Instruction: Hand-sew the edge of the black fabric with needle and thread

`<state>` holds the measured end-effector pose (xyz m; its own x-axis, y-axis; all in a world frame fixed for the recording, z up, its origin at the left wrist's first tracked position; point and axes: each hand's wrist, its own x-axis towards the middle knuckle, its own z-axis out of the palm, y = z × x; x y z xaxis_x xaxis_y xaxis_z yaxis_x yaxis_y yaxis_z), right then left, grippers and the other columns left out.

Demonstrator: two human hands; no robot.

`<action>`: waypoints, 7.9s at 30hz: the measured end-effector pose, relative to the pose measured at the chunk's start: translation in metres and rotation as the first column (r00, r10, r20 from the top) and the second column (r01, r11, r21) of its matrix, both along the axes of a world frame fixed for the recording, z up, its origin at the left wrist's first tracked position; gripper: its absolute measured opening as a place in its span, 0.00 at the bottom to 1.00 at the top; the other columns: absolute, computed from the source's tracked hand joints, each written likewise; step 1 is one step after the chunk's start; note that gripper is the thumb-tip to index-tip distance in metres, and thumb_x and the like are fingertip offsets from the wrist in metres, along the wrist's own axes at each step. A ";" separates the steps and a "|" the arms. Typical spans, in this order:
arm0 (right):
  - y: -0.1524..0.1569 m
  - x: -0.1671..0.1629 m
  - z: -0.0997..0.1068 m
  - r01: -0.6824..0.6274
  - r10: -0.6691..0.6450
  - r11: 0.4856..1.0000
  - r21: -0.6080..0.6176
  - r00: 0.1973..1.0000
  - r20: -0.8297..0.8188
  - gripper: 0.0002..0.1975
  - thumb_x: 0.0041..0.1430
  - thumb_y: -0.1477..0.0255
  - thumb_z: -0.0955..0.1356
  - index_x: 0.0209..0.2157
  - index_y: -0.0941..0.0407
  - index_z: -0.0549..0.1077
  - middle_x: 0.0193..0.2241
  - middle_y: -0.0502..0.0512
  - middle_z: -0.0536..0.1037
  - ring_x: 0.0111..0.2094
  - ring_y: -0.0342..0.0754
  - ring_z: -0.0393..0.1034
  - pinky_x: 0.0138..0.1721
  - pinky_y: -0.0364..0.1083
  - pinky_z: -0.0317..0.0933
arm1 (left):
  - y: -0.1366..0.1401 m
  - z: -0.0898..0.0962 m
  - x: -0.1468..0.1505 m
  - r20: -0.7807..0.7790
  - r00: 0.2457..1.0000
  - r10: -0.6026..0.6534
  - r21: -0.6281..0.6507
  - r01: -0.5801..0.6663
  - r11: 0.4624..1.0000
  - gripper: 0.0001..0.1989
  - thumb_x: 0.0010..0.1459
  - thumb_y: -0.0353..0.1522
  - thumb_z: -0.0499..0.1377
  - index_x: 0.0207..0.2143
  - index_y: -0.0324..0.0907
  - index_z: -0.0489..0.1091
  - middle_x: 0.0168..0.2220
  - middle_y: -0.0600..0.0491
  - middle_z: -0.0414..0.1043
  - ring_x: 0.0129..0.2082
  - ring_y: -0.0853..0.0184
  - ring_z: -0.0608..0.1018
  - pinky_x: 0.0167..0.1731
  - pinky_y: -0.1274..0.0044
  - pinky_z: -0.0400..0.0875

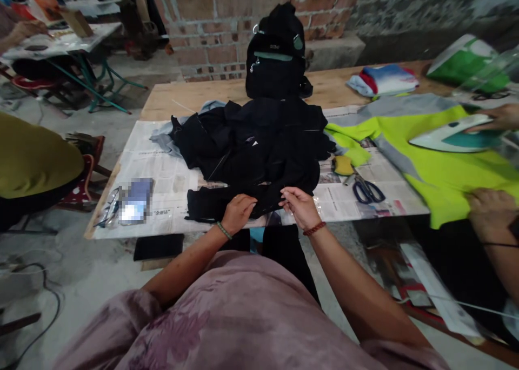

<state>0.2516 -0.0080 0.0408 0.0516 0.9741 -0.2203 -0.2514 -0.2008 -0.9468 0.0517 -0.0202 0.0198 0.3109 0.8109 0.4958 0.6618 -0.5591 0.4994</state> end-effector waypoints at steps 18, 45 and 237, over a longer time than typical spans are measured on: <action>-0.011 0.000 -0.029 0.139 -0.128 0.983 -0.121 0.987 0.095 0.20 0.37 0.60 0.71 0.31 0.57 0.68 0.25 0.48 0.70 0.17 0.39 0.66 0.12 0.37 0.52 | 0.000 -0.020 -0.006 0.183 0.983 -0.001 -0.185 0.036 0.982 0.04 0.52 0.31 0.59 0.30 0.41 0.74 0.28 0.53 0.72 0.29 0.73 0.74 0.31 0.80 0.69; -0.004 0.003 -0.030 -0.560 -0.203 0.745 0.363 0.329 0.922 0.11 0.51 0.73 0.67 0.38 0.54 0.73 0.36 0.57 0.74 0.39 0.51 0.61 0.43 0.52 0.56 | -0.004 -0.016 -0.011 0.220 0.973 -0.074 -0.113 0.101 0.988 0.08 0.50 0.24 0.56 0.30 0.42 0.73 0.28 0.53 0.71 0.30 0.72 0.73 0.31 0.79 0.70; -0.028 -0.047 -0.031 -0.300 0.071 0.931 0.206 0.705 0.706 0.11 0.57 0.69 0.59 0.34 0.57 0.71 0.18 0.47 0.68 0.22 0.41 0.63 0.27 0.39 0.56 | 0.021 -0.013 -0.015 0.422 0.906 0.043 -0.356 0.122 0.926 0.07 0.51 0.33 0.59 0.32 0.42 0.75 0.30 0.53 0.74 0.33 0.70 0.75 0.35 0.78 0.70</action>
<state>0.2047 -0.0356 0.0095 -0.1146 0.9895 0.0880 0.4915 0.1334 -0.8606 0.0372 0.0005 0.0070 0.1793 0.9500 0.2556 0.3284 -0.3027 0.8947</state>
